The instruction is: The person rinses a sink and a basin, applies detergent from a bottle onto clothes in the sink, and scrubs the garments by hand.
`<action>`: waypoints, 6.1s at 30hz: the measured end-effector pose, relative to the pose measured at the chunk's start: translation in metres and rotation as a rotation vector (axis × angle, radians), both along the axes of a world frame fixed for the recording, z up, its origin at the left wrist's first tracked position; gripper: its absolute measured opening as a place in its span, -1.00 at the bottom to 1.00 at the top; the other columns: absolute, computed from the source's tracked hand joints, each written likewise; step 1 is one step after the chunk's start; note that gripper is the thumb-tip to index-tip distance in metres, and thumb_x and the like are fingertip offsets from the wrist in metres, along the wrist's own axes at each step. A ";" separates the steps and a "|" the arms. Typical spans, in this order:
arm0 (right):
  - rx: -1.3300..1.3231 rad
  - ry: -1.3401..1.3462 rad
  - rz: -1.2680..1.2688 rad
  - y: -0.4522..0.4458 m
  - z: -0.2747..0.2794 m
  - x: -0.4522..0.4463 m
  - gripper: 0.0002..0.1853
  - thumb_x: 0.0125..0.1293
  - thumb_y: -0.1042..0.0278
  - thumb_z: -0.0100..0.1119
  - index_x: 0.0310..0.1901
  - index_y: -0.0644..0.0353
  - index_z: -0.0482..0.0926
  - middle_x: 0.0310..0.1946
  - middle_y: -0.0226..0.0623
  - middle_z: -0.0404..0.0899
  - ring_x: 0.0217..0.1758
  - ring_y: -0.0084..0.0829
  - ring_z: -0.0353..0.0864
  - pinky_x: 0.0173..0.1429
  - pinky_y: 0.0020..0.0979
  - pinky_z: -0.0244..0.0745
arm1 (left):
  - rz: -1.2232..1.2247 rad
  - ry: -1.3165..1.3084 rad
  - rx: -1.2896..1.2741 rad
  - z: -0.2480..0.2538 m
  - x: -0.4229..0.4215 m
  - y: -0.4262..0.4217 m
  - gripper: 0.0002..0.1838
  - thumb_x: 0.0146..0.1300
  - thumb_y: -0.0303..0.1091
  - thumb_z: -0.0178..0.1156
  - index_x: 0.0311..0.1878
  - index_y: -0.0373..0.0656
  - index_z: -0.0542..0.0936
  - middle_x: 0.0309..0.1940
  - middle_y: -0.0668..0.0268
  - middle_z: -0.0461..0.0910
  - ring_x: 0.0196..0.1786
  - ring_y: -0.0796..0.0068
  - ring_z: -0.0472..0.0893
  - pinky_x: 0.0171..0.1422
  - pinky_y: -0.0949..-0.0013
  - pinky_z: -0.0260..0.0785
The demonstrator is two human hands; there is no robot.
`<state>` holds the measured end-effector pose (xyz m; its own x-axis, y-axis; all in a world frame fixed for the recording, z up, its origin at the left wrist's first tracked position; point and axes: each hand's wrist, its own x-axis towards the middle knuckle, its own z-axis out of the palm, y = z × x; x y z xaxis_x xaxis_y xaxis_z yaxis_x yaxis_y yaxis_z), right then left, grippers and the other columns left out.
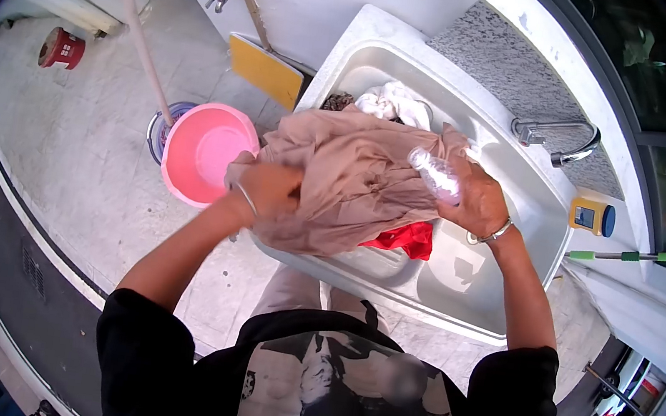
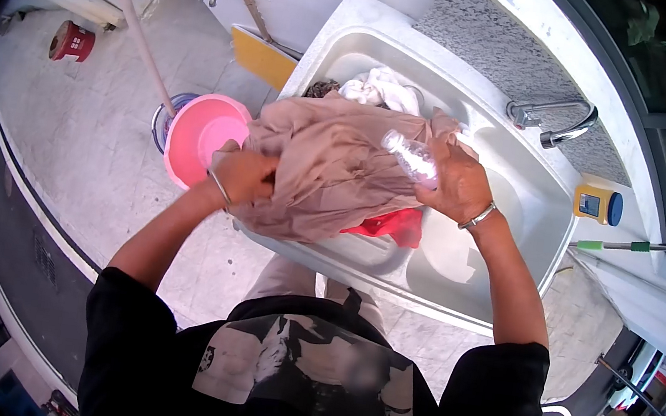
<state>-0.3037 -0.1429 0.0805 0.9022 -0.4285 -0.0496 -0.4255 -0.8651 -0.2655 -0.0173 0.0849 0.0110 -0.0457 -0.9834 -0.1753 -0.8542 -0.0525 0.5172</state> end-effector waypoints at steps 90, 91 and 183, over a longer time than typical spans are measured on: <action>-0.165 0.126 -0.173 -0.018 -0.040 -0.086 -0.40 -0.13 0.17 0.36 -0.04 0.21 0.37 -0.33 -0.12 0.55 -0.27 -0.12 0.57 -0.19 -0.18 0.52 | 1.081 1.148 0.025 0.019 0.047 0.055 -0.87 0.27 -0.36 0.06 -0.28 -0.21 0.54 -0.46 0.26 0.60 -0.72 0.64 0.30 -0.75 0.54 0.15; -0.145 0.066 -0.144 -0.004 -0.030 -0.082 -0.40 -0.13 0.19 0.37 -0.03 0.21 0.38 -0.32 -0.13 0.54 -0.25 -0.13 0.56 -0.18 -0.18 0.50 | 1.087 1.156 0.023 0.019 0.045 0.055 -0.87 0.27 -0.36 0.06 -0.28 -0.20 0.53 -0.46 0.25 0.60 -0.72 0.64 0.30 -0.75 0.54 0.15; 1.303 -0.484 -0.173 0.096 -0.032 -0.022 -0.30 0.00 0.17 0.40 0.17 0.26 0.36 -0.11 -0.29 0.54 -0.05 -0.44 0.54 0.06 -0.41 0.44 | 0.034 1.433 0.175 0.090 -0.095 -0.085 -0.65 0.31 -0.47 0.12 0.15 -0.30 0.40 0.11 0.15 0.52 0.22 0.37 0.46 0.29 0.32 0.28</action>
<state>-0.3255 -0.0471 0.0486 0.8851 -0.4218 -0.1965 -0.1369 0.1676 -0.9763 -0.1122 -0.0002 0.1005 -0.2600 -0.9586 -0.1161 0.3870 -0.2136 0.8970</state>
